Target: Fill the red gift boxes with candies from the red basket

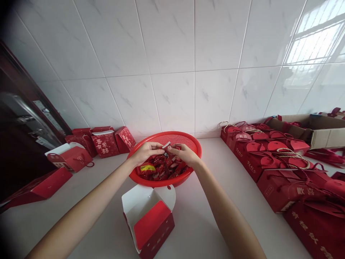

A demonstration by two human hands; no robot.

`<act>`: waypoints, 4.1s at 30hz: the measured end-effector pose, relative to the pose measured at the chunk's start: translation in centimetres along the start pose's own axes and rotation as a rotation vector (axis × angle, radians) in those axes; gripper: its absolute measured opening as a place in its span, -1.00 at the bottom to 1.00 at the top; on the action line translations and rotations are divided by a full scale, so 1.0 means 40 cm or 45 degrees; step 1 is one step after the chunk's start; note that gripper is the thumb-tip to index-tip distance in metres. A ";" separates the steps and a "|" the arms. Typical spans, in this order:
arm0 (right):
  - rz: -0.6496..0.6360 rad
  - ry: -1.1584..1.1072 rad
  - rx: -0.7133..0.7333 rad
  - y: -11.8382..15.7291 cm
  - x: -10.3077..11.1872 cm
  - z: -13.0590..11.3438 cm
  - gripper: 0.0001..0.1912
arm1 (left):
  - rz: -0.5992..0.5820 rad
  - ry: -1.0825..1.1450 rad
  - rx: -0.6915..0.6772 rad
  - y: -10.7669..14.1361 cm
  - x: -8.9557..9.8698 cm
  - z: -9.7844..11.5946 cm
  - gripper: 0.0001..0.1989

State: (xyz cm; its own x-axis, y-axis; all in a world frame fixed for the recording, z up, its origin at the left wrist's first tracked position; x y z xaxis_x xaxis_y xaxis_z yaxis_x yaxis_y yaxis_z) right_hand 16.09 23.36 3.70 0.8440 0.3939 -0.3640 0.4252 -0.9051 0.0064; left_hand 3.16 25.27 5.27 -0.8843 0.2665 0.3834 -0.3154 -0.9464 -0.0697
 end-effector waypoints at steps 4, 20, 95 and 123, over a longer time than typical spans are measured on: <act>-0.064 -0.010 -0.030 -0.003 -0.006 0.009 -0.70 | -0.070 -0.021 -0.020 0.001 -0.012 0.003 -0.62; -0.137 -0.052 -0.018 -0.008 -0.017 0.011 -0.68 | -0.017 -0.093 -0.111 0.002 0.002 0.017 -0.54; 0.299 -0.312 0.120 -0.008 0.072 -0.019 -0.94 | -0.185 -0.323 -0.087 -0.003 -0.023 -0.016 -0.56; 0.285 -0.268 0.084 -0.006 0.061 -0.018 -0.94 | -0.286 -1.329 0.166 0.022 -0.013 -0.032 -0.62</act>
State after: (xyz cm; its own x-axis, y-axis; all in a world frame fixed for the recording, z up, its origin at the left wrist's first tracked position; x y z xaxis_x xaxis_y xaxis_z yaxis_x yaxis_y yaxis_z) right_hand 18.29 24.66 3.49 0.8252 0.1481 -0.5451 0.2086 -0.9767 0.0504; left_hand 2.91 24.51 3.84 -0.0601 0.2080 0.9763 -0.3403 -0.9237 0.1758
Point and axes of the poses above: each hand's wrist, its own y-axis away from the middle knuckle, its own x-axis out of the back of the hand, z = x × y, the point moved 10 cm from there along -y, towards the middle knuckle, and after that the axes turned 13 degrees about -y, right-handed, at the moved point
